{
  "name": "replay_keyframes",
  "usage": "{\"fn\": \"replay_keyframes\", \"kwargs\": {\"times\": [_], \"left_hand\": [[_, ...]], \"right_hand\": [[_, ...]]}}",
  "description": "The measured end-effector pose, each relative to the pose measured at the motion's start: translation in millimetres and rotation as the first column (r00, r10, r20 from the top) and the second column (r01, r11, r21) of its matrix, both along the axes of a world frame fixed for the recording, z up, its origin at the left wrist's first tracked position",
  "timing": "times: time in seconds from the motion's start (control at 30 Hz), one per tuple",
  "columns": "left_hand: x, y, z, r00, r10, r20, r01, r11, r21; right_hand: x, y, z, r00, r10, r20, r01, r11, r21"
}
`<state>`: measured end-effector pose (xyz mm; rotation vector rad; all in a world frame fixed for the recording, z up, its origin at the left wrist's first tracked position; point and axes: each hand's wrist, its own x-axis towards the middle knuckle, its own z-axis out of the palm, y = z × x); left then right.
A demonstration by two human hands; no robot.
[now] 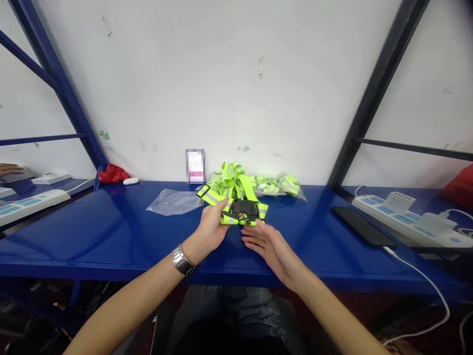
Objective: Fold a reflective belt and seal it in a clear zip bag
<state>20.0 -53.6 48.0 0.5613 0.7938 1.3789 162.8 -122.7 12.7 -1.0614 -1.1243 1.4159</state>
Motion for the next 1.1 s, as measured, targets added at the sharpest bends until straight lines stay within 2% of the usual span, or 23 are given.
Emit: {"fn": "replay_keyframes", "kwargs": {"times": [0.07, 0.1, 0.13, 0.2, 0.27, 0.33, 0.43, 0.53, 0.63, 0.77, 0.87, 1.0, 1.1], "left_hand": [[2, -4, 2.7, 0.999, -0.007, 0.045, 0.007, 1.0, -0.018], [3, -6, 3.9, 0.998, -0.018, 0.066, 0.02, 0.999, -0.028], [5, -8, 4.9, 0.996, -0.029, 0.087, 0.033, 0.999, -0.037], [8, -10, 6.1, 0.991, -0.041, 0.125, 0.046, 0.998, -0.038], [10, -12, 5.7, 0.987, -0.044, 0.156, 0.047, 0.999, -0.019], [10, -12, 3.2, 0.984, -0.045, 0.172, 0.046, 0.999, -0.004], [8, -11, -2.4, 0.981, -0.004, 0.192, 0.003, 1.0, 0.006], [5, -10, -6.0, 0.979, 0.058, 0.194, -0.059, 0.998, -0.001], [3, -9, -5.0, 0.98, 0.082, 0.183, -0.079, 0.997, -0.024], [0, -6, -0.1, 0.983, 0.063, 0.174, -0.049, 0.995, -0.085], [-5, -1, 0.1, 0.991, 0.054, 0.119, -0.044, 0.995, -0.086], [-13, 8, -7.9, 0.996, 0.058, -0.075, -0.064, 0.995, -0.073], [-14, 12, -15.4, 0.969, 0.139, -0.206, -0.142, 0.99, -0.002]], "right_hand": [[-10, 5, 4.1, 0.958, 0.082, -0.275, -0.095, 0.995, -0.036], [-15, 7, 6.0, 0.931, 0.127, -0.342, -0.138, 0.99, -0.008], [-21, 9, 7.6, 0.92, 0.157, -0.358, -0.157, 0.987, 0.031], [-33, 12, 9.2, 0.944, 0.139, -0.298, -0.111, 0.988, 0.108], [-40, 19, 9.0, 0.969, 0.026, -0.244, 0.013, 0.988, 0.154], [-42, 30, 8.1, 0.941, -0.132, -0.311, 0.185, 0.972, 0.147], [-34, 48, 9.5, 0.777, -0.326, -0.538, 0.388, 0.921, 0.002], [-27, 57, 16.7, 0.606, -0.374, -0.702, 0.398, 0.907, -0.14], [-26, 56, 25.3, 0.537, -0.374, -0.756, 0.378, 0.908, -0.18], [-27, 52, 26.5, 0.453, -0.55, -0.702, 0.473, 0.816, -0.333], [-21, 52, 20.0, 0.471, -0.608, -0.639, 0.464, 0.787, -0.407], [-10, 51, 12.6, 0.52, -0.639, -0.567, 0.493, 0.766, -0.411], [-8, 48, 10.9, 0.567, -0.613, -0.55, 0.472, 0.789, -0.393]]}}
